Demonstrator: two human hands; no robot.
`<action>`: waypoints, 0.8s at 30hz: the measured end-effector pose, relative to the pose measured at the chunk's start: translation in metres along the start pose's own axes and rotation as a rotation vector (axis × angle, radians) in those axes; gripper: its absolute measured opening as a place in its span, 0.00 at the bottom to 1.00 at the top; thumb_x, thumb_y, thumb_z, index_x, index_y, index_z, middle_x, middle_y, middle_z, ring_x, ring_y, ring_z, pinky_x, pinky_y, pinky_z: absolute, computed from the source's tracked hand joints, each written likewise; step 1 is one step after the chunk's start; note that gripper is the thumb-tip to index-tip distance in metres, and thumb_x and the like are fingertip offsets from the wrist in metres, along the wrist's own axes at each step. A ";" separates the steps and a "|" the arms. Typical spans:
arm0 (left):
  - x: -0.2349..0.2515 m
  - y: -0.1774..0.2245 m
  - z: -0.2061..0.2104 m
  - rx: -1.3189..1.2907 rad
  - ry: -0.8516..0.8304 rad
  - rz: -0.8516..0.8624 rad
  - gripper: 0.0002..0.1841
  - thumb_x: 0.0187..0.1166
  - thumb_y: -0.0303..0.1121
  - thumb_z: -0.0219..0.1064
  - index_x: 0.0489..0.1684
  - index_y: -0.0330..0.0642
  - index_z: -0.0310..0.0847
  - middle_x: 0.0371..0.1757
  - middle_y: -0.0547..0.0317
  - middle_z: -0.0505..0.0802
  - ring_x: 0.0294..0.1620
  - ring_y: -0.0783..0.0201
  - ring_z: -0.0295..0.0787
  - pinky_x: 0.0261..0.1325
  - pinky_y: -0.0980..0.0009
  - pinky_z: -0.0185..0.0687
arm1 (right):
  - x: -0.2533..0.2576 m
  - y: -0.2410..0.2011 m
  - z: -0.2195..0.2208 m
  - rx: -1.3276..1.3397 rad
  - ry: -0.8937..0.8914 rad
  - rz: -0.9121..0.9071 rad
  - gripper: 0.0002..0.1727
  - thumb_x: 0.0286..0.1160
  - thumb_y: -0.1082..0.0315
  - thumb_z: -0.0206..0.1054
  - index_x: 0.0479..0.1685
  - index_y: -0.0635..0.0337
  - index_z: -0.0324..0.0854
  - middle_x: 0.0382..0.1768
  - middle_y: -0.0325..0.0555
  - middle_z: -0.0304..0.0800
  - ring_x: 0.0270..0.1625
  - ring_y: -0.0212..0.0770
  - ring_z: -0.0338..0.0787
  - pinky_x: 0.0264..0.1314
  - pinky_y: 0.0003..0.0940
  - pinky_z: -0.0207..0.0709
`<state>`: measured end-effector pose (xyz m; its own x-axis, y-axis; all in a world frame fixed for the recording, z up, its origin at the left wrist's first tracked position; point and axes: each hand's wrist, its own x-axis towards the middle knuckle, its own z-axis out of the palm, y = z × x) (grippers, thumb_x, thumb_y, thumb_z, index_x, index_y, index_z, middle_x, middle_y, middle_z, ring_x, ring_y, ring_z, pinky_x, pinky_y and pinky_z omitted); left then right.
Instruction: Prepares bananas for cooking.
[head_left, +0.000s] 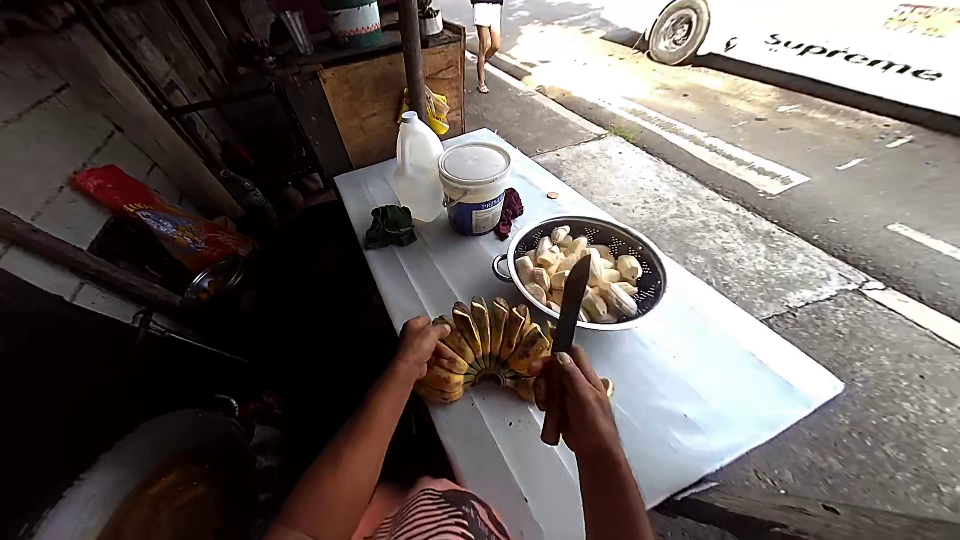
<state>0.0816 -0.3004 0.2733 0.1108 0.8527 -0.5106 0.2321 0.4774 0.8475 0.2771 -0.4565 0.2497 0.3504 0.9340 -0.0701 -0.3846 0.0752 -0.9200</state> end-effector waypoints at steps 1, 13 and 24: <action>-0.001 0.000 0.000 0.035 -0.023 -0.004 0.19 0.83 0.32 0.68 0.68 0.31 0.77 0.35 0.46 0.87 0.17 0.63 0.81 0.21 0.70 0.82 | 0.001 0.005 0.005 -0.060 -0.058 0.005 0.25 0.91 0.60 0.45 0.82 0.60 0.61 0.37 0.48 0.89 0.26 0.39 0.86 0.24 0.30 0.82; 0.011 -0.037 0.032 0.148 -0.106 0.328 0.22 0.71 0.20 0.69 0.66 0.33 0.81 0.34 0.47 0.94 0.26 0.60 0.92 0.36 0.63 0.92 | -0.006 0.021 0.033 -1.735 -0.106 -0.240 0.28 0.86 0.61 0.53 0.86 0.39 0.71 0.44 0.61 0.89 0.37 0.61 0.92 0.33 0.56 0.83; 0.004 -0.039 0.026 -0.039 -0.350 0.387 0.25 0.71 0.24 0.77 0.69 0.35 0.79 0.38 0.43 0.91 0.21 0.62 0.84 0.25 0.67 0.84 | 0.027 0.076 0.032 -0.253 -0.147 0.047 0.17 0.92 0.52 0.43 0.56 0.52 0.71 0.16 0.31 0.75 0.11 0.29 0.72 0.12 0.27 0.72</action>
<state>0.0977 -0.3214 0.2345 0.4988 0.8496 -0.1713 0.0747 0.1548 0.9851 0.2303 -0.4143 0.1900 0.2023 0.9764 -0.0754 -0.1658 -0.0417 -0.9853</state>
